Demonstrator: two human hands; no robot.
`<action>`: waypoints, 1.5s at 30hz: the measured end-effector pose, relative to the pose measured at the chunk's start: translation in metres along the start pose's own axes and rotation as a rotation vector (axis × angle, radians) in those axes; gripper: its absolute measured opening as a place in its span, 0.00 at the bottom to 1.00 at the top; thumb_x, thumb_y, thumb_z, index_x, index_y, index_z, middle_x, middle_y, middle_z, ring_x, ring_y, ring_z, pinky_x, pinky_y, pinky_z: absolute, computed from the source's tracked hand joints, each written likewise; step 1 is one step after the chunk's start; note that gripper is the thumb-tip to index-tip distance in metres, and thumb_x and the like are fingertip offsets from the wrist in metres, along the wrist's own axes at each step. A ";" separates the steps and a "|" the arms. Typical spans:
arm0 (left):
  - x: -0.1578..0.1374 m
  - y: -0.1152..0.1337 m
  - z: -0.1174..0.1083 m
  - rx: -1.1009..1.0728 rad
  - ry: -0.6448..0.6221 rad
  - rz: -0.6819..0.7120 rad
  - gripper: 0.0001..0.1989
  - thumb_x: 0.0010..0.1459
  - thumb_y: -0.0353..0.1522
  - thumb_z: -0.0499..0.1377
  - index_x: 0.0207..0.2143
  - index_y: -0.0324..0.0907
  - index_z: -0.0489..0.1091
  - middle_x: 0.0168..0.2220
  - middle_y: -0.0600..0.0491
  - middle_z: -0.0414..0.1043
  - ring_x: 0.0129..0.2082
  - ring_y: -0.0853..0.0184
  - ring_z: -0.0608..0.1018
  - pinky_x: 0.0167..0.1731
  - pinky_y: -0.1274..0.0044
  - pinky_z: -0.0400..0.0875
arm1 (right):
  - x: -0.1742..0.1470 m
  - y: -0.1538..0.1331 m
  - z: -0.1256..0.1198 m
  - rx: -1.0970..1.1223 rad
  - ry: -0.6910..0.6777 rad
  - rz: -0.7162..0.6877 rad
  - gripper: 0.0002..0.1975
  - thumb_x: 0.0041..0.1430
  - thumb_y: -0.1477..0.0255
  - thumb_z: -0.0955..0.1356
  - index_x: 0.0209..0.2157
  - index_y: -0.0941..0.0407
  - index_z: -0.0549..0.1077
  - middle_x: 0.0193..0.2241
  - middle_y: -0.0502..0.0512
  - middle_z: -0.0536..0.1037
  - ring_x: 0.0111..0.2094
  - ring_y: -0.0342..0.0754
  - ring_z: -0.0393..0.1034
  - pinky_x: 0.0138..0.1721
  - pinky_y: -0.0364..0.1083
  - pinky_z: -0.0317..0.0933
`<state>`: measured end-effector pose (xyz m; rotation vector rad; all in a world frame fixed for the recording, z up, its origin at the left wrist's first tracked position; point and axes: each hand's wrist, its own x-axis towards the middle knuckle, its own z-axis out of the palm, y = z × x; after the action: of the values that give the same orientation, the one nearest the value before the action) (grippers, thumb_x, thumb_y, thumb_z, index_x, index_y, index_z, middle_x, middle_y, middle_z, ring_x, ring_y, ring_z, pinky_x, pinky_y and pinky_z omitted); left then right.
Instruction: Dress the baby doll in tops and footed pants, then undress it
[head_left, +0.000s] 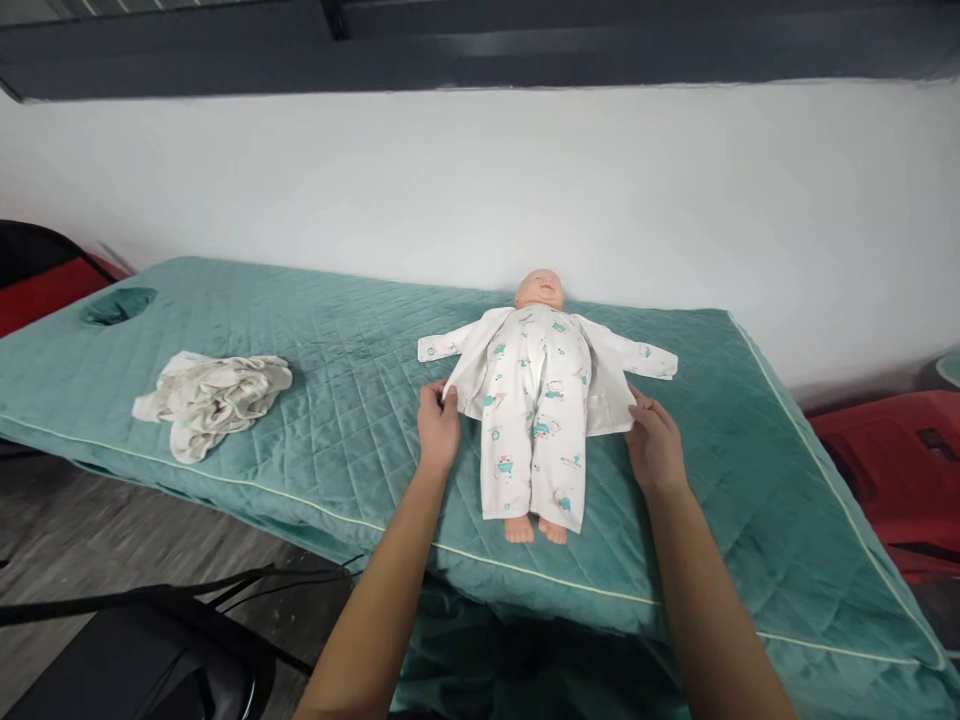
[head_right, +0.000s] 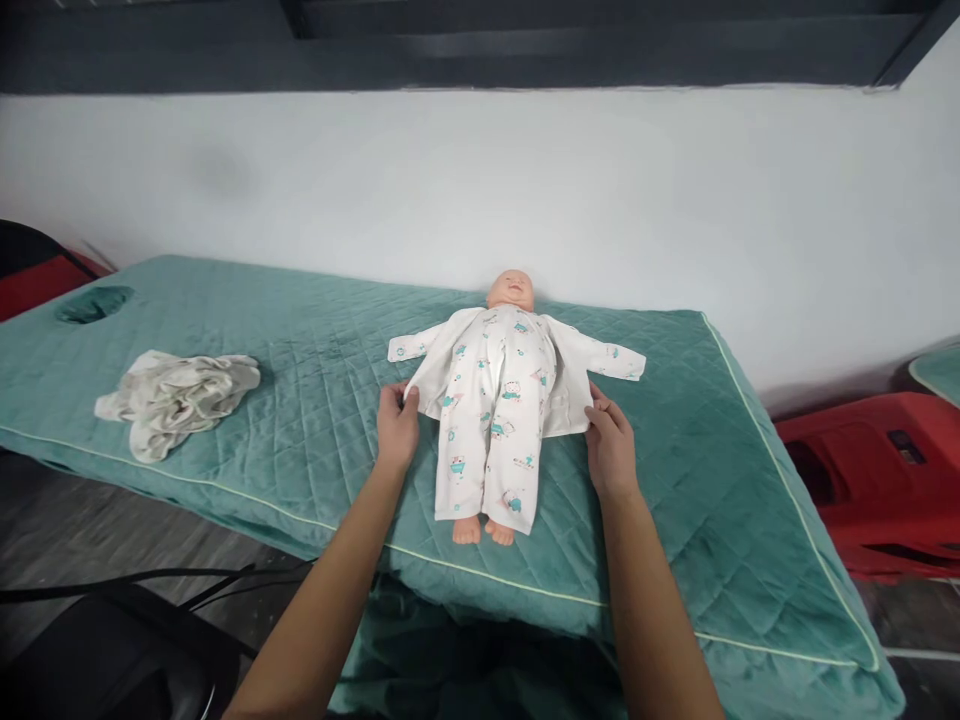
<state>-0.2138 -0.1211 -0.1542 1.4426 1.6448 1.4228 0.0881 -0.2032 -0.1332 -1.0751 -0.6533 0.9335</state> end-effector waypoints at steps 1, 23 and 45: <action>0.000 -0.001 -0.001 -0.090 0.012 -0.006 0.10 0.64 0.42 0.56 0.37 0.44 0.66 0.43 0.49 0.75 0.43 0.63 0.76 0.46 0.70 0.70 | 0.000 -0.002 -0.001 0.056 -0.029 0.022 0.11 0.49 0.68 0.72 0.25 0.54 0.65 0.45 0.51 0.79 0.41 0.47 0.71 0.41 0.45 0.66; -0.004 -0.002 -0.005 -0.430 -0.047 -0.051 0.16 0.57 0.45 0.64 0.35 0.43 0.66 0.53 0.47 0.76 0.44 0.64 0.79 0.31 0.78 0.71 | 0.011 0.006 -0.003 0.340 -0.008 0.294 0.06 0.59 0.65 0.72 0.32 0.52 0.74 0.37 0.50 0.82 0.40 0.45 0.78 0.44 0.46 0.76; 0.034 0.051 0.008 -0.837 0.180 -0.134 0.15 0.49 0.32 0.68 0.37 0.44 0.68 0.39 0.52 0.77 0.43 0.67 0.80 0.50 0.71 0.73 | 0.043 -0.026 0.027 0.266 -0.037 0.188 0.11 0.52 0.72 0.72 0.39 0.52 0.78 0.42 0.50 0.83 0.43 0.49 0.77 0.43 0.48 0.75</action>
<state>-0.1983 -0.0926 -0.1016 0.7271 0.9860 1.8745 0.0945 -0.1577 -0.0991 -0.8928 -0.4474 1.1696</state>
